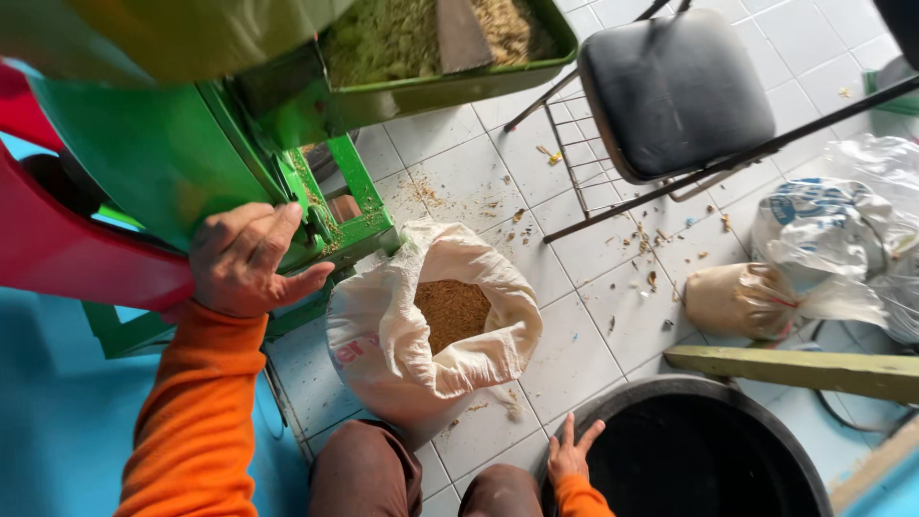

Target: The person sits on the floor at a green grain grinding machine and uses a wooden scoop to move freshly ground grain from the machine's discharge tray. They occasionally stir the ground powder in a large black basin and adjust material in the tray as the machine outputs ground grain.

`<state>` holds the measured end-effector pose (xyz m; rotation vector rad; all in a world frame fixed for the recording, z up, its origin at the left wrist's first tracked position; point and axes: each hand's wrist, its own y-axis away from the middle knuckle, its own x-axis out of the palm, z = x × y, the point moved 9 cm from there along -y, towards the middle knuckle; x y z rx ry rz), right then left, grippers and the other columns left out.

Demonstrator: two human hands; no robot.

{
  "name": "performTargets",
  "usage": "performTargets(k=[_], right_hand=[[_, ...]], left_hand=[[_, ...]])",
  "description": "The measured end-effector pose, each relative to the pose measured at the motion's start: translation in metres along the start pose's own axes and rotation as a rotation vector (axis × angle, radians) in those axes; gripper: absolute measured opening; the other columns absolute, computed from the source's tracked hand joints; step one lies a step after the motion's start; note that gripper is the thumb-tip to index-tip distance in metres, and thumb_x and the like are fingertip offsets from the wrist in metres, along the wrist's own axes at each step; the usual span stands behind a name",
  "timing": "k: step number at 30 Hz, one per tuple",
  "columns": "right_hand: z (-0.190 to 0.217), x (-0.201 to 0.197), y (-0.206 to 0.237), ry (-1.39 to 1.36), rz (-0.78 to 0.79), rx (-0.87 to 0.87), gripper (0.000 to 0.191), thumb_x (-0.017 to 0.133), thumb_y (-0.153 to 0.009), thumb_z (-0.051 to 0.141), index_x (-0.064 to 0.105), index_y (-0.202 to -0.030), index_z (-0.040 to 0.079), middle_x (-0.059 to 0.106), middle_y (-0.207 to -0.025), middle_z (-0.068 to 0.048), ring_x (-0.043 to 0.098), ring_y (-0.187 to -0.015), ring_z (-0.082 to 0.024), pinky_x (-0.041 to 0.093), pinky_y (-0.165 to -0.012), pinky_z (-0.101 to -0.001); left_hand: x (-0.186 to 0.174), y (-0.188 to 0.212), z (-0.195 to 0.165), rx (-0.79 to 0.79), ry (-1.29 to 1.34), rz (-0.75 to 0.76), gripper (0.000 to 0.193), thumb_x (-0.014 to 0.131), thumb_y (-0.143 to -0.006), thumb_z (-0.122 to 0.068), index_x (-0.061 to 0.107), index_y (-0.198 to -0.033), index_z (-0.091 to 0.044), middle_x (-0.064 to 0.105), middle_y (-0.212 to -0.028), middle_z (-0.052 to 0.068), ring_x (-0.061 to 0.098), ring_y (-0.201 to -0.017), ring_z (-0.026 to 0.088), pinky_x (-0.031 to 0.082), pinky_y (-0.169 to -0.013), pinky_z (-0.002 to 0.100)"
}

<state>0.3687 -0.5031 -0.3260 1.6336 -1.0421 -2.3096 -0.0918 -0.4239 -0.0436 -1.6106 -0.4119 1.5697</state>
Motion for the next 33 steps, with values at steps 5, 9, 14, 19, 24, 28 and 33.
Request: performTargets(k=[5,9,14,19,24,28,33], right_hand=[[0.031,-0.044,0.021,0.163,0.171,-0.149,0.066,0.058,-0.097,0.051,0.039,-0.154,0.024,0.014,-0.158,-0.030,0.053,-0.132,-0.045,0.047,-0.110,-0.0418],[0.043,-0.064,0.060,0.050,0.276,-0.235,0.060,0.058,-0.097,0.047,0.049,-0.147,0.016,0.047,-0.144,-0.022,0.057,-0.129,-0.040,0.048,-0.108,-0.0411],[0.011,-0.099,0.123,-0.014,0.274,-0.475,0.052,0.060,-0.098,0.040,0.057,-0.139,0.008,0.065,-0.134,-0.019,0.060,-0.126,-0.037,0.048,-0.105,-0.0402],[-0.089,-0.152,0.211,-0.091,0.275,-0.070,0.054,0.062,-0.096,0.043,0.059,-0.136,0.007,0.065,-0.134,-0.017,0.061,-0.125,-0.034,0.049,-0.106,-0.0379],[-0.089,-0.191,0.216,-0.328,0.293,0.218,0.058,0.056,-0.099,0.049,0.060,-0.135,0.004,0.066,-0.131,-0.018,0.062,-0.122,-0.033,0.050,-0.104,-0.0394],[-0.052,-0.200,0.155,-0.534,0.444,0.171,0.064,0.052,-0.101,0.055,0.061,-0.135,0.002,0.066,-0.129,-0.018,0.063,-0.119,-0.032,0.051,-0.102,-0.0407],[-0.015,-0.263,0.052,-0.917,0.663,0.213,0.072,0.047,-0.103,0.062,0.062,-0.134,-0.001,0.067,-0.127,-0.019,0.064,-0.115,-0.032,0.052,-0.100,-0.0422]], left_hand=[[-0.011,-0.018,0.005,-0.096,0.095,0.046,0.054,0.077,-0.095,-0.049,0.069,-0.123,-0.003,0.072,-0.106,0.008,0.067,-0.106,0.027,0.051,-0.091,0.040],[-0.018,-0.026,0.016,-0.240,0.184,0.112,0.051,0.077,-0.093,-0.045,0.069,-0.123,-0.004,0.070,-0.105,0.012,0.066,-0.107,0.030,0.052,-0.094,0.043],[-0.012,-0.029,0.009,-0.386,0.265,0.157,0.038,0.076,-0.102,-0.027,0.067,-0.130,-0.003,0.070,-0.111,0.013,0.066,-0.110,0.033,0.052,-0.098,0.046],[-0.030,-0.030,-0.007,-0.439,0.222,0.204,0.041,0.072,-0.101,-0.017,0.062,-0.138,-0.003,0.069,-0.131,0.015,0.066,-0.118,0.034,0.051,-0.105,0.045],[-0.027,-0.055,-0.018,-0.440,0.169,0.223,0.041,0.073,-0.097,-0.016,0.063,-0.136,-0.005,0.068,-0.134,0.014,0.066,-0.119,0.036,0.051,-0.106,0.046],[-0.012,-0.074,-0.032,-0.495,0.065,0.311,0.040,0.074,-0.098,-0.016,0.066,-0.136,-0.007,0.069,-0.130,0.012,0.065,-0.114,0.035,0.052,-0.101,0.046],[0.013,-0.137,-0.069,-0.495,-0.017,0.386,0.040,0.077,-0.102,-0.017,0.066,-0.139,-0.006,0.070,-0.124,0.012,0.065,-0.108,0.033,0.052,-0.094,0.046]])
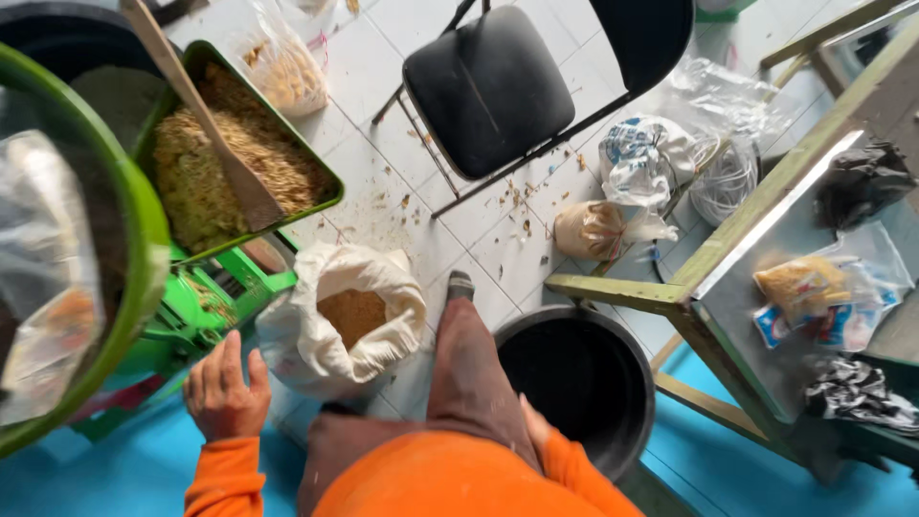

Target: The person sits on the floor at a green grain grinding machine and uses a wooden scoop to move freshly ground grain from the machine's discharge tray. They occasionally stir the ground powder in a large black basin and adjust material in the tray as the machine outputs ground grain.

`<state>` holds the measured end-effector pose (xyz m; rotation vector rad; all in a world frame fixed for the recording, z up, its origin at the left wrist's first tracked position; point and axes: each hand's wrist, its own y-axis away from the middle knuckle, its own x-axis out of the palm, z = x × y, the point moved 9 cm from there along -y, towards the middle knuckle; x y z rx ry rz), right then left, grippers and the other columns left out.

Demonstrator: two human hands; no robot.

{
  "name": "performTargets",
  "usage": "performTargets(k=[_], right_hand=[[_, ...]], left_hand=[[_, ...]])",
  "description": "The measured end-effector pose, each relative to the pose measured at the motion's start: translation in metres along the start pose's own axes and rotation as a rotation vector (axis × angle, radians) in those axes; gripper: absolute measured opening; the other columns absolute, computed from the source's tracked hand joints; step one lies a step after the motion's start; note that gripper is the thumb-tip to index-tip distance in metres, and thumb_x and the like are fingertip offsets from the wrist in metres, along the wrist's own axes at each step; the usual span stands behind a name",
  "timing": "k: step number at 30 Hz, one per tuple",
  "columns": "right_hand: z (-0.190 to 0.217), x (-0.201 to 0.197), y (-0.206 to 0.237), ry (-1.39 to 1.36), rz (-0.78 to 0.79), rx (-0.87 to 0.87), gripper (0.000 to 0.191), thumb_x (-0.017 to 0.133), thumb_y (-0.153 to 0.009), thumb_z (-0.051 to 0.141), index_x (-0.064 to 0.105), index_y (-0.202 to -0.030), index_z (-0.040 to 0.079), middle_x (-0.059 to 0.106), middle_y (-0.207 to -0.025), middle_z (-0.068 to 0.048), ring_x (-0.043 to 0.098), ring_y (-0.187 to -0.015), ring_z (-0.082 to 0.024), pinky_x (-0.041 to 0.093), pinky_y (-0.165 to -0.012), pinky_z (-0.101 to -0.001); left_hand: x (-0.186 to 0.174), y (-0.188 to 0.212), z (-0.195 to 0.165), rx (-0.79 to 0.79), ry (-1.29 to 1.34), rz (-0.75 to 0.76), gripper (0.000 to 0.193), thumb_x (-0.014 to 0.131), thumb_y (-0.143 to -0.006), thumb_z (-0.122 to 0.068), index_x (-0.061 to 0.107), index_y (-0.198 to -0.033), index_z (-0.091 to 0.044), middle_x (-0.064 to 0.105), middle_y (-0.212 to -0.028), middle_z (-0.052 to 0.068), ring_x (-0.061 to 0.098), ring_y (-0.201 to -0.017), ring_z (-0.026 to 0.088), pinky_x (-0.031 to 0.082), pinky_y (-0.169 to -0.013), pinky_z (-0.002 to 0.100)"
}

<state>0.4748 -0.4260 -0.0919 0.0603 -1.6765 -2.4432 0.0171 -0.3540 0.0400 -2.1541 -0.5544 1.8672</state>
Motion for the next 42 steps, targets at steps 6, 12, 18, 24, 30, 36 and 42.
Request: performTargets(k=[6,12,18,24,30,36,42], right_hand=[[0.173,-0.089,-0.020,-0.543,0.205,-0.096,0.071,0.046,-0.102,0.062,0.066,-0.123,-0.002,0.071,-0.119,-0.016,0.068,-0.106,-0.029,0.056,-0.093,-0.0442],[0.305,-0.176,-0.054,0.228,-0.201,-0.454,0.043,0.073,-0.097,0.038,0.064,-0.100,-0.004,0.074,-0.122,-0.007,0.063,-0.098,-0.019,0.052,-0.085,-0.0314],[0.356,-0.191,-0.079,0.743,-0.400,-0.388,0.048,0.070,-0.094,0.050,0.077,-0.100,0.003,0.076,-0.090,-0.015,0.065,-0.081,-0.020,0.052,-0.076,-0.0352],[0.424,-0.125,-0.097,1.221,-0.259,-0.465,0.048,0.061,-0.099,0.052,0.078,-0.112,0.009,0.077,-0.095,-0.015,0.069,-0.090,-0.027,0.053,-0.081,-0.0384],[0.538,-0.030,-0.137,1.071,-0.004,-0.588,0.050,0.065,-0.095,0.048,0.071,-0.118,0.004,0.080,-0.103,-0.015,0.075,-0.097,-0.026,0.056,-0.087,-0.0361],[0.651,0.134,-0.166,1.402,0.082,-0.769,0.045,0.068,-0.093,0.047,0.072,-0.116,0.009,0.078,-0.102,-0.014,0.074,-0.097,-0.029,0.057,-0.085,-0.0393],[0.684,0.306,-0.182,1.462,0.357,-1.108,0.039,0.068,-0.092,0.044,0.075,-0.112,0.011,0.074,-0.105,-0.016,0.071,-0.094,-0.035,0.056,-0.083,-0.0427]], left_hand=[[0.042,-0.056,-0.084,-0.194,0.020,0.354,0.049,0.070,-0.093,-0.031,0.064,-0.137,-0.012,0.071,-0.121,0.009,0.066,-0.114,0.031,0.052,-0.095,0.047],[0.087,-0.051,-0.099,-0.455,0.197,0.705,0.055,0.069,-0.088,-0.040,0.061,-0.136,-0.013,0.068,-0.125,0.017,0.063,-0.112,0.040,0.052,-0.091,0.051],[0.087,-0.014,-0.084,-0.907,0.166,1.001,0.035,0.060,-0.096,-0.028,0.067,-0.130,-0.024,0.076,-0.113,0.012,0.069,-0.109,0.038,0.054,-0.096,0.049],[0.075,0.012,-0.068,-1.282,0.247,0.904,0.037,0.060,-0.093,-0.011,0.070,-0.127,-0.023,0.075,-0.109,0.016,0.070,-0.105,0.039,0.057,-0.091,0.047],[0.051,-0.079,-0.054,-0.980,0.285,0.113,0.030,0.064,-0.096,-0.021,0.069,-0.125,-0.012,0.072,-0.114,0.017,0.068,-0.103,0.040,0.055,-0.089,0.048],[0.043,-0.169,-0.027,-0.856,0.100,-0.263,0.054,0.058,-0.103,-0.035,0.055,-0.141,0.003,0.059,-0.136,0.031,0.058,-0.121,0.049,0.047,-0.102,0.050],[0.108,-0.199,0.001,-1.031,0.472,-0.390,0.062,0.055,-0.110,-0.035,0.041,-0.151,0.010,0.050,-0.145,0.037,0.051,-0.131,0.052,0.039,-0.109,0.052]])
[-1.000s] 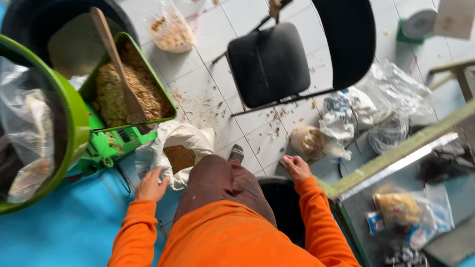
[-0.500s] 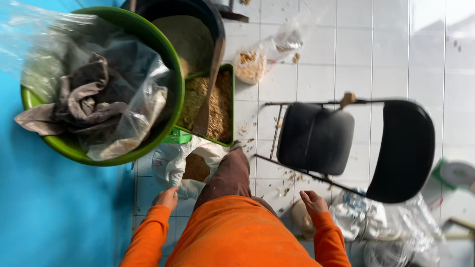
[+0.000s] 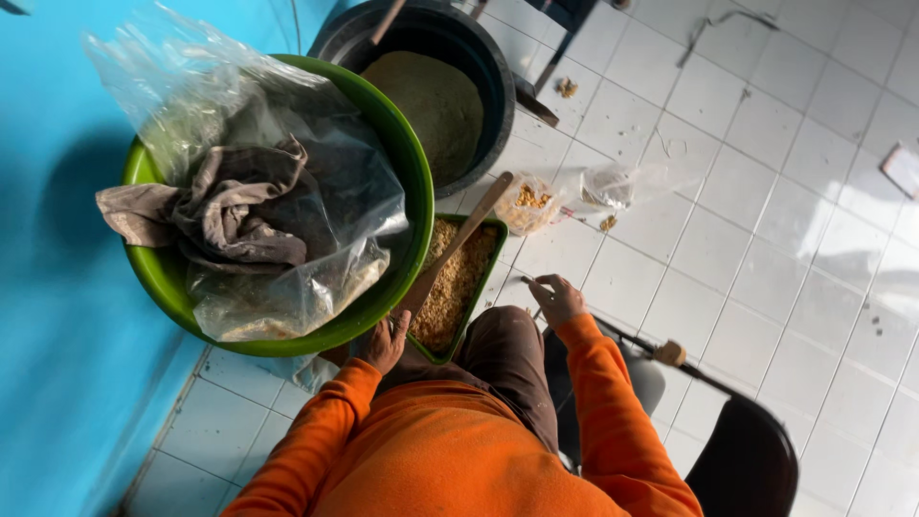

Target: The person sits on the floor at a green grain grinding machine and uses a wooden scoop to move freshly ground grain from the machine's discharge tray. They occasionally stir the ground powder in a large black basin and adjust material in the tray as the machine outputs ground grain.

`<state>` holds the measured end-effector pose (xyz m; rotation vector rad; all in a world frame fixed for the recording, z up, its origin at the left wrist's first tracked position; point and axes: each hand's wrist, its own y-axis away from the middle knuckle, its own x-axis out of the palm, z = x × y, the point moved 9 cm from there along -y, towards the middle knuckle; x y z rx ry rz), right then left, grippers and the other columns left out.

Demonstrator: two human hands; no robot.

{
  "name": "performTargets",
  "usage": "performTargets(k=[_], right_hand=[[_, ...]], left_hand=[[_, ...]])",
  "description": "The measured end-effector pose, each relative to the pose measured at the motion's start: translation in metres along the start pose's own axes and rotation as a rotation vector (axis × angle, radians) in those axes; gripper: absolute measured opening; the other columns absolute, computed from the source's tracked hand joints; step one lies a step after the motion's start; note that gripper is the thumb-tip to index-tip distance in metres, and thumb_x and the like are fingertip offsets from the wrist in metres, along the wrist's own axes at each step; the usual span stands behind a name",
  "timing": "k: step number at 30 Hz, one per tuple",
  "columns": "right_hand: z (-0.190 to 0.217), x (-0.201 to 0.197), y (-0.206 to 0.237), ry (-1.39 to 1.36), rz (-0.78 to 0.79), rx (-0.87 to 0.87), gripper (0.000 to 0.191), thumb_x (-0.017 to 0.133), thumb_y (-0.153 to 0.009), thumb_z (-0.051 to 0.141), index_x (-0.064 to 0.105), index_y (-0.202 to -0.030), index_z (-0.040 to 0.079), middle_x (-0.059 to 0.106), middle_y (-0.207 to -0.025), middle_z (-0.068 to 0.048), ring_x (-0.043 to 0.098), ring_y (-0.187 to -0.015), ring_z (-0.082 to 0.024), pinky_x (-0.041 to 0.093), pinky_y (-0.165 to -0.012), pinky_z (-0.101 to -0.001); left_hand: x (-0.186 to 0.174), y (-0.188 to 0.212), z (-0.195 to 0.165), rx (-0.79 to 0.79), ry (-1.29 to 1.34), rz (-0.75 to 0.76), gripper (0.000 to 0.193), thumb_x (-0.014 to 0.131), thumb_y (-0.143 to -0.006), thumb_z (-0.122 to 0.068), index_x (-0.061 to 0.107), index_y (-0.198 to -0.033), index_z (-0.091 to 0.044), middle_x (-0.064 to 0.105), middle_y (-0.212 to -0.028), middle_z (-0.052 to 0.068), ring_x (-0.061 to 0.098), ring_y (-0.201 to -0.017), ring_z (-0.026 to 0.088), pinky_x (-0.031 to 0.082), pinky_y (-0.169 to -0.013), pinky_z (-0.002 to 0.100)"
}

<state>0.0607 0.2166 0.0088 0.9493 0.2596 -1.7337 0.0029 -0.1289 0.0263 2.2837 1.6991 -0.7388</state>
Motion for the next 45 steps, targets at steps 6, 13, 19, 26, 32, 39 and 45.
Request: performTargets(k=[6,13,19,26,32,39,45], right_hand=[[0.026,0.060,-0.061,0.270,0.263,-0.456,0.034,0.065,-0.093,0.041,0.074,-0.115,0.017,0.074,-0.110,-0.016,0.068,-0.101,-0.040,0.055,-0.086,-0.0475],[-0.041,0.137,-0.084,0.708,0.904,-0.295,0.050,0.066,-0.092,0.052,0.063,-0.127,0.016,0.060,-0.134,-0.016,0.058,-0.123,-0.039,0.050,-0.101,-0.0469],[-0.068,0.145,-0.138,0.659,0.678,-0.248,0.081,0.077,-0.079,0.056,0.047,-0.144,0.020,0.036,-0.156,-0.009,0.038,-0.139,-0.038,0.036,-0.111,-0.0549],[-0.083,0.193,-0.180,0.561,0.575,-0.483,0.089,0.078,-0.072,0.050,0.042,-0.149,0.026,0.032,-0.157,-0.005,0.027,-0.149,-0.029,0.033,-0.111,-0.0495],[-0.072,0.180,-0.168,0.348,0.084,-0.988,0.055,0.073,-0.088,0.043,0.059,-0.131,0.013,0.055,-0.138,-0.022,0.052,-0.126,-0.040,0.046,-0.105,-0.0472],[0.017,0.081,-0.192,-1.149,0.783,-0.598,0.057,0.049,-0.106,0.052,0.050,-0.147,0.012,0.064,-0.132,-0.002,0.054,-0.091,-0.009,0.041,-0.069,-0.0241],[0.077,0.072,-0.167,-1.224,0.895,-0.339,0.020,0.066,-0.108,0.027,0.058,-0.121,0.014,0.060,-0.103,-0.003,0.056,-0.074,-0.011,0.041,-0.057,-0.0254]], left_hand=[[0.042,0.004,0.003,0.224,-0.698,0.068,0.043,0.060,-0.101,-0.024,0.058,-0.139,-0.004,0.066,-0.119,0.021,0.064,-0.101,0.041,0.050,-0.089,0.052],[0.065,0.007,0.034,-0.029,-0.627,-0.115,0.040,0.061,-0.095,-0.024,0.062,-0.129,-0.003,0.068,-0.115,0.021,0.065,-0.098,0.041,0.051,-0.086,0.051],[0.075,0.039,0.070,-0.247,-0.457,-0.245,0.039,0.064,-0.093,-0.026,0.065,-0.124,-0.002,0.069,-0.112,0.019,0.067,-0.096,0.041,0.052,-0.083,0.050],[0.060,0.040,0.077,-0.380,-0.357,-0.430,0.037,0.067,-0.091,-0.028,0.067,-0.118,-0.002,0.070,-0.108,0.018,0.068,-0.093,0.040,0.052,-0.080,0.048],[0.050,0.015,0.017,-0.114,-0.538,-0.525,0.050,0.038,-0.112,-0.025,0.041,-0.153,0.004,0.047,-0.154,0.030,0.043,-0.144,0.047,0.033,-0.122,0.050],[0.050,0.022,0.005,-0.191,-0.441,-0.544,0.061,0.030,-0.113,-0.046,0.045,-0.153,-0.003,0.051,-0.153,0.025,0.043,-0.146,0.040,0.029,-0.122,0.047],[0.070,0.031,-0.006,-0.202,-0.567,-0.455,0.064,0.028,-0.110,-0.051,0.047,-0.152,-0.006,0.054,-0.149,0.023,0.043,-0.145,0.038,0.025,-0.123,0.046]])
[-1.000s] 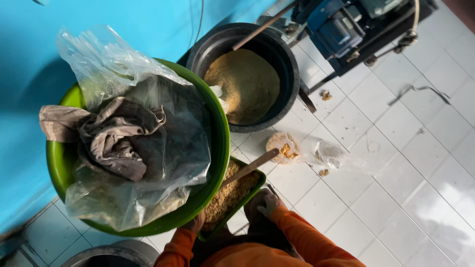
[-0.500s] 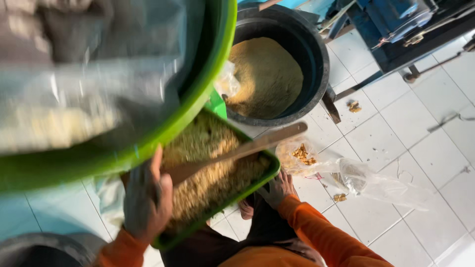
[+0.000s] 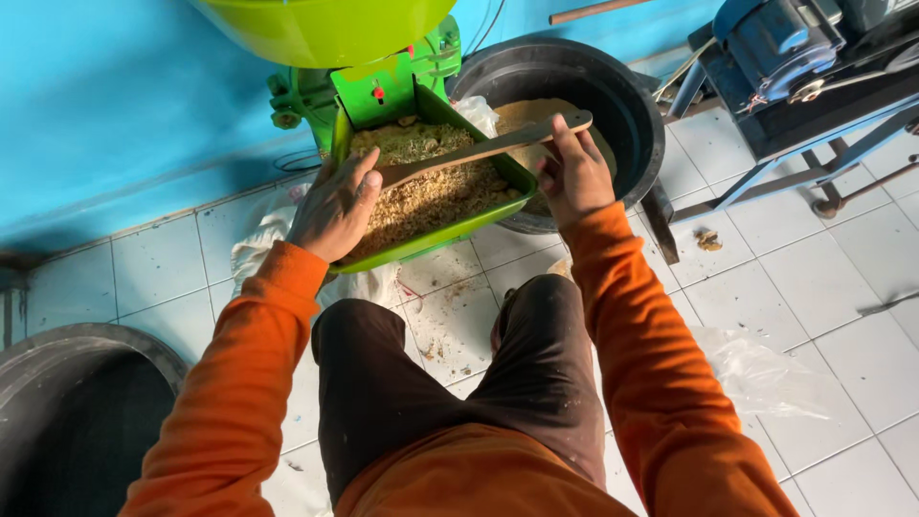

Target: The person sits on the floor at a green grain grinding machine and uses a wooden scoop to move freshly ground grain from the machine's discharge tray. They occasionally stir the ground powder in a large black basin and adjust material in the tray as the machine outputs ground grain.

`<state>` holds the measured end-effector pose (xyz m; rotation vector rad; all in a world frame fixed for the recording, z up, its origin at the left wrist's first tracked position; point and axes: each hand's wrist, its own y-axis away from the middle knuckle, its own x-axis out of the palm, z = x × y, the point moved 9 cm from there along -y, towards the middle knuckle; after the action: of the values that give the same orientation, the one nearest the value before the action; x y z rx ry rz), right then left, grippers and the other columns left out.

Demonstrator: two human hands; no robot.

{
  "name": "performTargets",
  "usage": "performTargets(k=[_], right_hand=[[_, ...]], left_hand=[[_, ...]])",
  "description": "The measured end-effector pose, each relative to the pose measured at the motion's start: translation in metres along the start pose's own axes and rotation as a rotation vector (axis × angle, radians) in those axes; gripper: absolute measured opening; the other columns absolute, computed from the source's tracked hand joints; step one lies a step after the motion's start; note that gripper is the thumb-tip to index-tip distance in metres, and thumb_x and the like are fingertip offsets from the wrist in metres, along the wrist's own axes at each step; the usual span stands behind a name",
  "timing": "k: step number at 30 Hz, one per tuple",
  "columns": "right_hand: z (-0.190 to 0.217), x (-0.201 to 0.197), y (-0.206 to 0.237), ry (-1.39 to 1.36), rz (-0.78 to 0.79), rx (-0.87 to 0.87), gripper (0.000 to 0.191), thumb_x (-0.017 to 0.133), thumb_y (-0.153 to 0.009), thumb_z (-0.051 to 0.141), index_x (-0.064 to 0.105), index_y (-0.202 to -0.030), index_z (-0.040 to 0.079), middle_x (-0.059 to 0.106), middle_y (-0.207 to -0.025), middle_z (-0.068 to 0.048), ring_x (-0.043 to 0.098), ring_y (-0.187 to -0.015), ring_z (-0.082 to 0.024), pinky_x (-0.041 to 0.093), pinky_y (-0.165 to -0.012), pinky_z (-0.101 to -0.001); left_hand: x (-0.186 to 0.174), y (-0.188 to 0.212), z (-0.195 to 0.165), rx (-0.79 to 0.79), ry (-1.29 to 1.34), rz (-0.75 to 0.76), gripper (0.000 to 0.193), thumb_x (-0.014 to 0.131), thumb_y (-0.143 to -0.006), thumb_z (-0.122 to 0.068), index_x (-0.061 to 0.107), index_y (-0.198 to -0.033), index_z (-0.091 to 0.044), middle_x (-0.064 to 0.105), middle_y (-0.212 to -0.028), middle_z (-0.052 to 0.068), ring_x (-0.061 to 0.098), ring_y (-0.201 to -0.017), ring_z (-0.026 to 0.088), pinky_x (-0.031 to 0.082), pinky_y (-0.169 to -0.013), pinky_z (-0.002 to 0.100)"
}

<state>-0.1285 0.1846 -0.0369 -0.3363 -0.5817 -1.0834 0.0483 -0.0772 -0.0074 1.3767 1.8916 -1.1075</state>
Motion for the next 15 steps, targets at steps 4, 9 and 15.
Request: performTargets(k=[4,9,15], right_hand=[[0.024,0.016,-0.011,-0.010,0.046,-0.135,0.013,0.062,-0.108,0.021,0.055,-0.110,0.010,0.075,-0.106,-0.014,0.059,-0.068,-0.013,0.047,-0.060,-0.0262],[0.098,0.008,0.013,0.194,0.068,-0.528,0.010,0.056,-0.115,0.014,0.050,-0.123,0.013,0.075,-0.105,-0.016,0.058,-0.065,-0.013,0.046,-0.059,-0.0246],[0.153,-0.093,0.011,-0.016,-0.034,-0.596,0.007,0.054,-0.123,0.009,0.049,-0.126,0.004,0.073,-0.109,-0.025,0.059,-0.068,-0.020,0.049,-0.063,-0.0300]], left_hand=[[-0.004,0.005,-0.006,0.053,0.088,-0.026,0.068,0.027,-0.111,-0.054,0.043,-0.153,-0.003,0.045,-0.157,0.024,0.039,-0.149,0.038,0.028,-0.122,0.044],[-0.018,0.004,-0.001,-0.010,0.248,-0.087,0.069,0.027,-0.111,-0.051,0.036,-0.157,0.000,0.037,-0.163,0.024,0.036,-0.152,0.039,0.026,-0.122,0.044],[-0.017,0.006,-0.047,0.111,0.009,-0.101,0.058,0.041,-0.110,-0.036,0.037,-0.158,-0.002,0.039,-0.163,0.024,0.036,-0.155,0.040,0.024,-0.128,0.048]])
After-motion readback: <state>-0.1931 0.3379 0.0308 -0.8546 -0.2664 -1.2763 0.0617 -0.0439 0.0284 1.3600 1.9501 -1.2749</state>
